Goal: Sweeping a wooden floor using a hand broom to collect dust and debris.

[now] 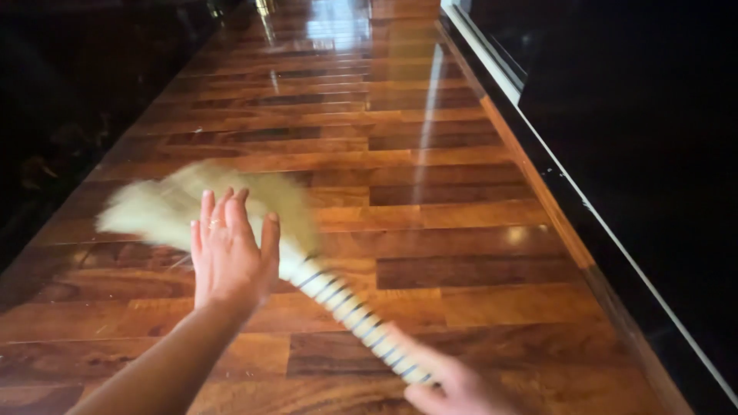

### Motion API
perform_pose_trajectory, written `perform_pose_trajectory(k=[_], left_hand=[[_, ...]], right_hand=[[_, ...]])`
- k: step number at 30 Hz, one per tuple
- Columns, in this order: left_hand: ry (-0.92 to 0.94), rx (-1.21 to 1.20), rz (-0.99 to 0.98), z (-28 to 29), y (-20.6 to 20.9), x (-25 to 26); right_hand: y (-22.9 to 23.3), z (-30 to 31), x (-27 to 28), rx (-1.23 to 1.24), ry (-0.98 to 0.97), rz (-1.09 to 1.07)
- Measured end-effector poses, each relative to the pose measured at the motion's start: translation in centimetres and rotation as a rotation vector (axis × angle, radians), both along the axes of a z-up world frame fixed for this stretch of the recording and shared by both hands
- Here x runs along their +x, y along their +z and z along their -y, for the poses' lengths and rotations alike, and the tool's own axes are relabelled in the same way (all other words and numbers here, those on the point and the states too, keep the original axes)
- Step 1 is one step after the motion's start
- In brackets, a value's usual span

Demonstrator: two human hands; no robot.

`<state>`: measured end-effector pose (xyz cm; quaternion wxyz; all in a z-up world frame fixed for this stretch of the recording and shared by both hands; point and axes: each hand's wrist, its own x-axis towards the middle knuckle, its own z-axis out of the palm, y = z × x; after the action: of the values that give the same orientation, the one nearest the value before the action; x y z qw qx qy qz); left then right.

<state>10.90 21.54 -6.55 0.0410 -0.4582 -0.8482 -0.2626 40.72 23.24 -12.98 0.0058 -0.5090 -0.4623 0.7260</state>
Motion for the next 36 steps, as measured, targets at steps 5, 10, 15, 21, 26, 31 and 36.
perform_pose_trajectory(k=[5,10,15,21,26,31,36], left_hand=[[-0.032,0.054,-0.033,0.6,-1.5,0.0],[-0.05,-0.042,-0.018,1.4,-2.1,2.2],[-0.061,-0.072,0.03,2.5,-1.0,3.0],[0.062,0.003,-0.032,7.4,-0.6,-1.6],[0.202,0.04,-0.075,11.7,0.6,-5.4],[0.325,0.086,-0.047,15.7,2.1,-6.9],[0.353,0.231,-0.341,17.5,3.6,-7.4]], right_hand=[[4.0,-1.7,9.6,0.383,0.042,0.414],[-0.5,-0.1,15.2,0.34,-0.092,0.295],[2.2,4.1,10.7,0.287,0.193,0.472],[-1.4,7.7,4.3,0.5,0.606,0.567],[-1.1,6.6,-2.6,0.598,0.683,0.434],[0.3,5.5,-8.3,0.685,0.738,0.296],[1.7,5.5,-10.3,0.714,0.78,0.233]])
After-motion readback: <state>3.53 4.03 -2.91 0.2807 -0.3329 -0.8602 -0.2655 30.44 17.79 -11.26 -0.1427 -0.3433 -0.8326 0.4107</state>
